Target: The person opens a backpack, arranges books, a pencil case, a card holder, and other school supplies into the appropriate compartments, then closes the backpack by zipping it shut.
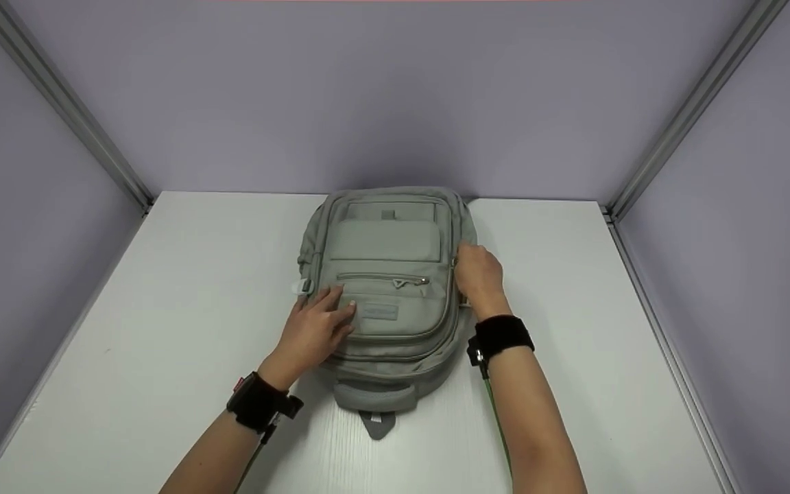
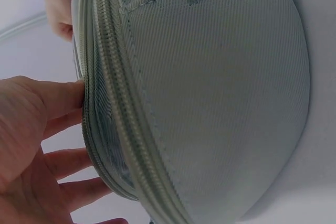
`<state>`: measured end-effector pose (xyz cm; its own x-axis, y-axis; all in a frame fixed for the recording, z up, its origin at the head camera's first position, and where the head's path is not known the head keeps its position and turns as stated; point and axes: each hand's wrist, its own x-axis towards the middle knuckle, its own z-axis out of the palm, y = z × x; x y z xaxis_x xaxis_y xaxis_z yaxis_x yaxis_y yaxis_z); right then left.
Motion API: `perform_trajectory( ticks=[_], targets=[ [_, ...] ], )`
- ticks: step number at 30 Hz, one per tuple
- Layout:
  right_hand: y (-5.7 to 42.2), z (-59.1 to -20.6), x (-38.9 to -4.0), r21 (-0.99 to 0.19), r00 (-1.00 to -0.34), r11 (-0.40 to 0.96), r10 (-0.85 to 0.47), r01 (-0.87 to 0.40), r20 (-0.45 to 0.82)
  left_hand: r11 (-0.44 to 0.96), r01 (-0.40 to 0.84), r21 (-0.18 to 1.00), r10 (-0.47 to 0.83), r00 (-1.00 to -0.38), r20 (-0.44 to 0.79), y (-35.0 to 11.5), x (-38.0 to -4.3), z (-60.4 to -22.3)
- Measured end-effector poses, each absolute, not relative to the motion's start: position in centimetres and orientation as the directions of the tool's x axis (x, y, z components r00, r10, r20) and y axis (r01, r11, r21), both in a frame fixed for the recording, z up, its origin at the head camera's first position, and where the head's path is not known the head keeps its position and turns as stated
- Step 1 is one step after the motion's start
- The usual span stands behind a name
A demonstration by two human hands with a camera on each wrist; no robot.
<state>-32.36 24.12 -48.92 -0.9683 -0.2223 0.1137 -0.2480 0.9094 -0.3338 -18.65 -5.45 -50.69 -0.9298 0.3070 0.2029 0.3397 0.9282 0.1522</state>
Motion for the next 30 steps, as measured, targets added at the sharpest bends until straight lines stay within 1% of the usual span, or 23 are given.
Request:
perform_trajectory(
  ticks=[7,9,11,13,15,18,20,25,30],
  targets=[
    [24.1,-49.4,-32.4,-0.369,-0.971,0.902,-0.172,-0.223,0.167,0.919,0.346,0.189,0.309,-0.93,0.2,-5.4,-18.9,-50.7],
    [23.8,-49.6,-32.0,-0.382,-0.972,0.9,-0.153,-0.212,0.179,0.904,0.355,0.237,0.311,-0.928,0.203,-5.7,-18.8,-50.9],
    [23.3,-49.6,-31.2,-0.394,-0.975,0.896,-0.148,-0.203,0.165,0.88,0.363,0.305,0.315,-0.929,0.197,-6.0,-18.6,-51.2],
    [22.6,-49.5,-30.2,-0.412,-0.982,0.892,-0.152,-0.186,0.113,0.854,0.361,0.375,0.317,-0.932,0.176,-6.4,-18.4,-51.5],
    [21.9,-49.3,-28.9,-0.434,-0.986,0.887,-0.162,-0.156,0.024,0.831,0.348,0.434,0.316,-0.937,0.148,-6.7,-18.2,-51.8],
    [21.1,-49.3,-26.8,-0.457,-0.981,0.884,-0.164,-0.098,-0.106,0.813,0.328,0.481,0.316,-0.943,0.107,-7.0,-17.8,-52.2],
    [20.7,-49.3,-25.5,-0.461,-0.974,0.885,-0.16,-0.068,-0.163,0.8,0.319,0.509,0.314,-0.944,0.097,-7.2,-17.4,-52.6],
    [20.3,-49.9,-23.0,-0.471,-0.958,0.881,-0.164,-0.035,-0.237,0.77,0.308,0.559,0.302,-0.947,0.106,-7.4,-16.4,-53.5],
    [20.0,-50.7,-22.0,-0.518,-0.942,0.854,-0.206,-0.041,-0.265,0.772,0.317,0.55,0.291,-0.947,0.137,-7.5,-16.2,-53.7]
  ],
)
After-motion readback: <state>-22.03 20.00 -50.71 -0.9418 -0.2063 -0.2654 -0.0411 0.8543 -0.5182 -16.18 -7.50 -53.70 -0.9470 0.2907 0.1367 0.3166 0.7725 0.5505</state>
